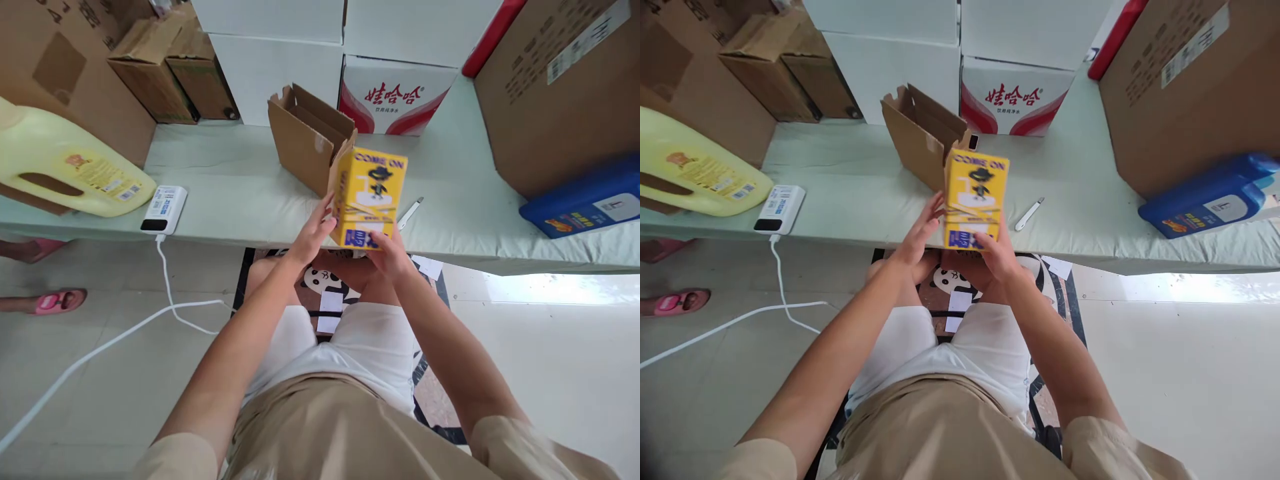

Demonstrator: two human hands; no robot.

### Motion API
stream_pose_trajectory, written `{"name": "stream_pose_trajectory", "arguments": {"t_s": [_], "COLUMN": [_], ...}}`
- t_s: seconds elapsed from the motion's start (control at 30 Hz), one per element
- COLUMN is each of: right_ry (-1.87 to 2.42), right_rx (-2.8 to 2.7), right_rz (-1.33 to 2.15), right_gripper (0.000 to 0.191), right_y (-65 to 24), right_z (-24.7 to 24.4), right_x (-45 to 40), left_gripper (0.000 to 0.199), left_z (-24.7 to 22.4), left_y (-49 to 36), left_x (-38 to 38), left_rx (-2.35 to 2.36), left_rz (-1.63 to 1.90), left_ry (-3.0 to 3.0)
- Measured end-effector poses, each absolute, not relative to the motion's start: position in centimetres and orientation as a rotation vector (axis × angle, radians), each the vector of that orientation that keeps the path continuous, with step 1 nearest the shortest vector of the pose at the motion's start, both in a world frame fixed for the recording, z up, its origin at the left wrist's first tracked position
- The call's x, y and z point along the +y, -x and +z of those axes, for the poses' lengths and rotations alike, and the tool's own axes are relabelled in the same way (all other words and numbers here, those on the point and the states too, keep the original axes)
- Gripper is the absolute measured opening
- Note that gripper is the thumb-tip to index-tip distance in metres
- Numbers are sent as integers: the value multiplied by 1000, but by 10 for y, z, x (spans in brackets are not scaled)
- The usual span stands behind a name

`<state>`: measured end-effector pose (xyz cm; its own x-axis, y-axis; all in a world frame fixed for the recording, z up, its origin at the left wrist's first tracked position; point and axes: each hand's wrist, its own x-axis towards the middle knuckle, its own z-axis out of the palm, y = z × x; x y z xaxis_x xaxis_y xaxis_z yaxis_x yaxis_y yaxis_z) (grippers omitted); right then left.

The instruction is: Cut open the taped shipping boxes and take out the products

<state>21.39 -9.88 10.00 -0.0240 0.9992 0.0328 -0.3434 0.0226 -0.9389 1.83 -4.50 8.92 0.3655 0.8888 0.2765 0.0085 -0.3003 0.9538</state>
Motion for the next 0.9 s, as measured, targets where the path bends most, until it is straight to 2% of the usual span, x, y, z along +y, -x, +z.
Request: {"name": "stream_pose_trajectory", "arguments": {"t_s": [0.1, 0.2, 0.27, 0.37, 0.53, 0.9], "right_ry": [1048, 1252, 1429, 1652, 1729, 1721], "right_rx": [-644, -503, -442, -331, -303, -387], "right_rz": [1259, 1011, 917, 919, 806, 514], "right_gripper": [58, 56, 52, 37, 19, 33], "right_y": [-267, -338, -384, -441, -489, -536], "right_z": [88, 90, 96, 101, 93, 44], "right_x": [-108, -90, -67, -27, 55, 282], "left_gripper": [64, 52, 46, 42, 41, 36], "left_z": [59, 41, 34, 26, 12, 0], "left_y": [-5, 8, 12, 12, 9, 22], "left_x": [-32, -9, 3, 12, 10, 11], "left_rx": [1190, 1546, 1650, 1720, 1906, 1952], "left_rz": [995, 929, 914, 887, 652, 502], "left_ry": [-1713, -1851, -1910, -1980, -2341, -2557]}}
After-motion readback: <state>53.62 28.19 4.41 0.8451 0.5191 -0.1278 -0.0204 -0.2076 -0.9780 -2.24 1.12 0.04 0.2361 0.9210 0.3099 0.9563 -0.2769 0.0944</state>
